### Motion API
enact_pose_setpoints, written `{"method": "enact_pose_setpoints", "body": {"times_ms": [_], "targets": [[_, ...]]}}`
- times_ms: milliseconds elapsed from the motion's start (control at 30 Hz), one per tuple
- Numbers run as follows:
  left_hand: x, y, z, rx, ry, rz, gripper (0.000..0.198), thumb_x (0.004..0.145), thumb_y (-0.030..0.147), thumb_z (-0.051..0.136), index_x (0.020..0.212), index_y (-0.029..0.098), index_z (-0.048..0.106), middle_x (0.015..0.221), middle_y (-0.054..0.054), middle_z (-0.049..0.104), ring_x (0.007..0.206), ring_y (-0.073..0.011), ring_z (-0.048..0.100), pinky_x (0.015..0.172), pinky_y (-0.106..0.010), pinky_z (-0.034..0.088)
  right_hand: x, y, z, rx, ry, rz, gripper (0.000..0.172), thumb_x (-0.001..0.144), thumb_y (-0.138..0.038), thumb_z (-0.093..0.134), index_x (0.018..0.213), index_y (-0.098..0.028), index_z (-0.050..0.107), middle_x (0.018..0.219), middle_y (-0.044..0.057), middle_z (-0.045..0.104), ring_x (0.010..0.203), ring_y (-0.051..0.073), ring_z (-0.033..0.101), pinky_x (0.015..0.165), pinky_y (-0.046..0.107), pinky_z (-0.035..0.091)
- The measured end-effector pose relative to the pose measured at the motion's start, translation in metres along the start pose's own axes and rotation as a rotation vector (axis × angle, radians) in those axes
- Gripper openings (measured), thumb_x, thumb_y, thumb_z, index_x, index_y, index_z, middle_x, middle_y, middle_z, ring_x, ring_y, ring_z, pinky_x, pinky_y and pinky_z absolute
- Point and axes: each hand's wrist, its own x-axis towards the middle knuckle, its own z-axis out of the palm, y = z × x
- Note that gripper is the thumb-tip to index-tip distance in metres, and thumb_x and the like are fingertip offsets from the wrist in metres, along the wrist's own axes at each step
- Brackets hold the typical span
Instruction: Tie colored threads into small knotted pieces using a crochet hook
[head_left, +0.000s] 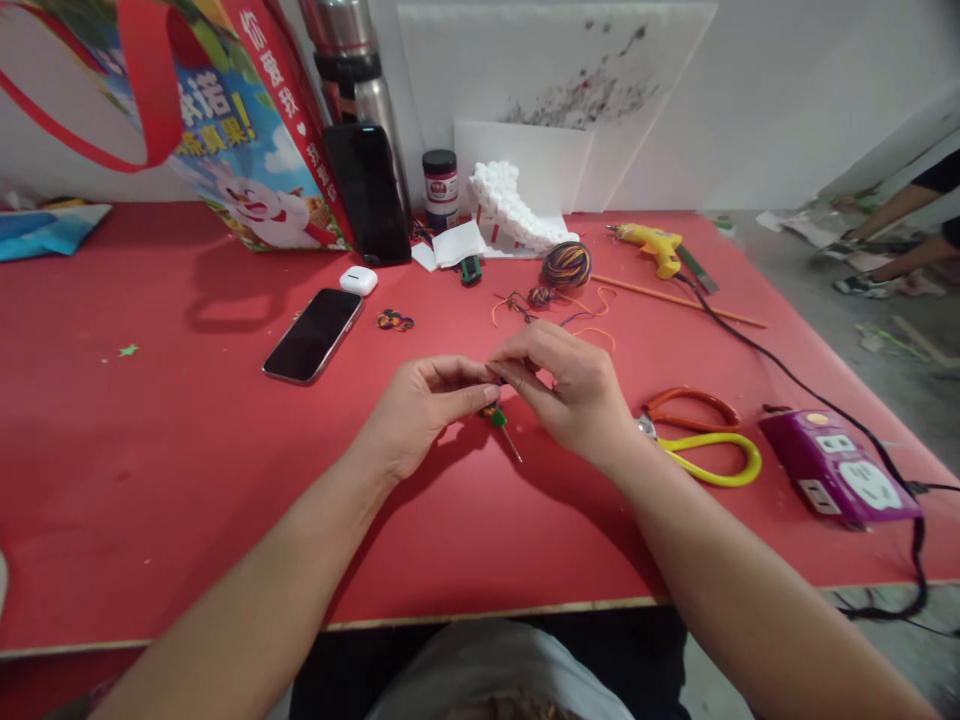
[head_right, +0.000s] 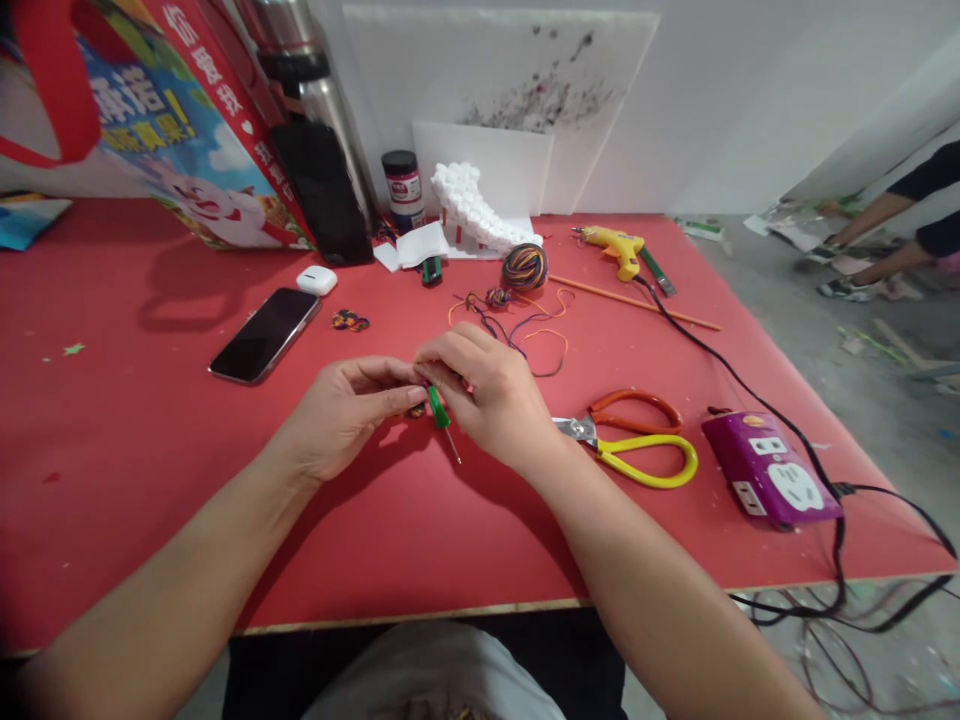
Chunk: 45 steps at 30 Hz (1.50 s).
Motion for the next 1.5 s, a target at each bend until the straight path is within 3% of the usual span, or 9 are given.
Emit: {"method": "enact_pose_setpoints", "body": {"times_ms": [267, 533, 633, 733, 833, 967, 1133, 1267, 1500], "targets": [[-0.001, -0.002, 0.007, -0.052, 0.014, 0.035, 0.014, 0.066, 0.021, 0.090, 0.070, 0.017, 0.077, 0.068, 0.001, 0.073, 0.064, -0.0097, 0.065, 0.067, -0.023, 0.051, -0.003, 0.001, 0.004, -0.023, -0.014, -0.031, 0.014, 0.102, -0.016, 0.058, 0.093, -0.021, 0.067, 0.086, 0.005, 0.068, 0.078, 0.016, 0.062, 0.072, 0.030, 0.048], [0.000, -0.004, 0.008, -0.096, 0.033, -0.055, 0.017, 0.064, 0.021, 0.087, 0.063, 0.016, 0.072, 0.062, 0.001, 0.070, 0.059, -0.0100, 0.063, 0.062, -0.023, 0.047, -0.002, 0.002, 0.006, 0.026, -0.042, 0.022, 0.015, 0.102, -0.016, 0.057, 0.090, -0.019, 0.067, 0.085, 0.004, 0.068, 0.079, 0.016, 0.061, 0.073, 0.030, 0.048], [0.001, -0.002, 0.007, -0.150, 0.057, -0.098, 0.020, 0.060, 0.023, 0.091, 0.062, 0.016, 0.072, 0.064, 0.000, 0.070, 0.060, -0.0093, 0.062, 0.059, -0.021, 0.046, 0.003, 0.003, 0.003, 0.186, 0.026, 0.239, 0.008, 0.099, -0.024, 0.063, 0.097, -0.019, 0.068, 0.083, 0.001, 0.067, 0.069, 0.013, 0.059, 0.068, 0.029, 0.047], [0.003, 0.000, 0.005, -0.193, 0.109, -0.147, 0.025, 0.057, 0.026, 0.094, 0.063, 0.015, 0.072, 0.066, -0.001, 0.071, 0.062, -0.0093, 0.062, 0.059, -0.020, 0.046, 0.007, 0.002, 0.000, 0.411, 0.100, 0.531, 0.024, 0.099, -0.042, 0.063, 0.096, -0.018, 0.065, 0.079, 0.000, 0.065, 0.058, 0.010, 0.054, 0.059, 0.027, 0.045], [0.004, 0.001, 0.003, -0.228, 0.143, -0.153, 0.028, 0.055, 0.028, 0.096, 0.065, 0.016, 0.074, 0.070, -0.001, 0.073, 0.068, -0.0110, 0.066, 0.067, -0.021, 0.050, 0.009, -0.003, -0.001, 0.550, 0.070, 0.637, 0.034, 0.088, -0.049, 0.076, 0.093, -0.018, 0.065, 0.081, -0.001, 0.065, 0.059, 0.009, 0.054, 0.058, 0.026, 0.046], [0.005, 0.000, 0.002, -0.255, 0.127, -0.135, 0.030, 0.053, 0.029, 0.097, 0.062, 0.016, 0.072, 0.070, 0.000, 0.071, 0.070, -0.0103, 0.064, 0.070, -0.022, 0.051, 0.007, -0.006, 0.003, 0.509, -0.030, 0.609, 0.041, 0.072, -0.043, 0.089, 0.097, -0.018, 0.070, 0.090, 0.001, 0.068, 0.061, 0.009, 0.056, 0.057, 0.027, 0.046], [0.004, -0.001, 0.004, -0.249, 0.083, -0.127, 0.027, 0.053, 0.025, 0.097, 0.062, 0.015, 0.073, 0.070, 0.000, 0.070, 0.072, -0.0098, 0.063, 0.071, -0.022, 0.049, 0.006, -0.004, 0.004, 0.488, -0.022, 0.585, 0.023, 0.080, -0.040, 0.079, 0.082, -0.018, 0.071, 0.073, 0.000, 0.067, 0.060, 0.011, 0.053, 0.057, 0.028, 0.041], [0.003, -0.001, 0.005, -0.255, 0.057, -0.147, 0.024, 0.054, 0.022, 0.095, 0.062, 0.013, 0.074, 0.071, -0.002, 0.071, 0.075, -0.0121, 0.065, 0.078, -0.026, 0.051, 0.008, -0.006, 0.001, 0.580, -0.058, 0.641, 0.024, 0.079, -0.039, 0.079, 0.082, -0.017, 0.071, 0.067, -0.002, 0.063, 0.057, 0.009, 0.048, 0.055, 0.026, 0.039], [0.002, 0.000, 0.002, -0.248, 0.071, -0.190, 0.019, 0.060, 0.021, 0.090, 0.060, 0.015, 0.072, 0.069, -0.001, 0.068, 0.072, -0.0129, 0.062, 0.075, -0.028, 0.050, 0.007, -0.006, 0.006, 0.643, -0.037, 0.629, 0.028, 0.078, -0.043, 0.082, 0.080, -0.017, 0.069, 0.063, -0.004, 0.058, 0.056, 0.009, 0.047, 0.055, 0.026, 0.039]]}}
